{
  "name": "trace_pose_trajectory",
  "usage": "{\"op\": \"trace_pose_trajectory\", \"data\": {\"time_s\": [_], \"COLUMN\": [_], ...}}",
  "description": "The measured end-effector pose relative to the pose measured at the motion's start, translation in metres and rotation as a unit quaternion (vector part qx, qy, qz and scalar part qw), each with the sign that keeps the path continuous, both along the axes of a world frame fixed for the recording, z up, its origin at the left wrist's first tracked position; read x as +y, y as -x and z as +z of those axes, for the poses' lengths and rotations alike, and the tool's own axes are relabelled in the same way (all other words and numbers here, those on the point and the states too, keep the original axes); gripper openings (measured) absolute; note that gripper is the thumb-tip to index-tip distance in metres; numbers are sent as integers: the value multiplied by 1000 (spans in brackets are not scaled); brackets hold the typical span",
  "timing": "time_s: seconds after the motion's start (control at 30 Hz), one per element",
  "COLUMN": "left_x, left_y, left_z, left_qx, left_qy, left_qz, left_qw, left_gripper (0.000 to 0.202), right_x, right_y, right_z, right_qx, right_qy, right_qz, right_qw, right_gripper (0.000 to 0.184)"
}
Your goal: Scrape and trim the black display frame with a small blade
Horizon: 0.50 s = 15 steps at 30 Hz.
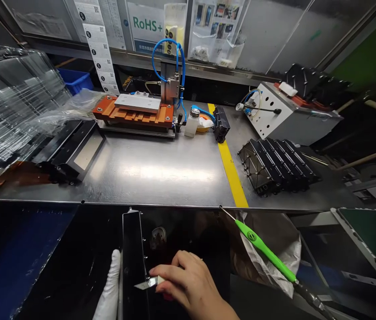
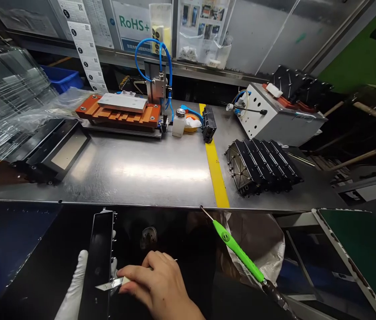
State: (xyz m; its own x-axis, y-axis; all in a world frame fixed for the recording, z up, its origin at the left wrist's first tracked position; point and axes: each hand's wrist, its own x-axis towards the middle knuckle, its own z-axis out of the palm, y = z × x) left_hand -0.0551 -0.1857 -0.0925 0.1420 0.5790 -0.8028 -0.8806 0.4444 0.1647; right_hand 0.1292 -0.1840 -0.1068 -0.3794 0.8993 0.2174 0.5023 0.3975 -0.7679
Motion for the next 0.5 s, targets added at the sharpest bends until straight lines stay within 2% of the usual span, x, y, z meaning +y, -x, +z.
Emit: {"op": "trace_pose_trajectory", "data": {"time_s": [0.2,0.5], "left_x": [-7,-11], "left_y": [7,-1], "left_z": [-4,-15], "left_qx": [-23,-51], "left_qy": [8,2], "left_qz": [-31,-80], "left_qw": [999,995], "left_gripper": [44,40], "right_x": [1,-6], "right_y": [-2,-3], "right_z": [2,-6], "right_qx": [-26,-10], "right_qy": [-30,27], "right_qz": [-10,-34], "right_qw": [999,999], "right_gripper": [40,43]}}
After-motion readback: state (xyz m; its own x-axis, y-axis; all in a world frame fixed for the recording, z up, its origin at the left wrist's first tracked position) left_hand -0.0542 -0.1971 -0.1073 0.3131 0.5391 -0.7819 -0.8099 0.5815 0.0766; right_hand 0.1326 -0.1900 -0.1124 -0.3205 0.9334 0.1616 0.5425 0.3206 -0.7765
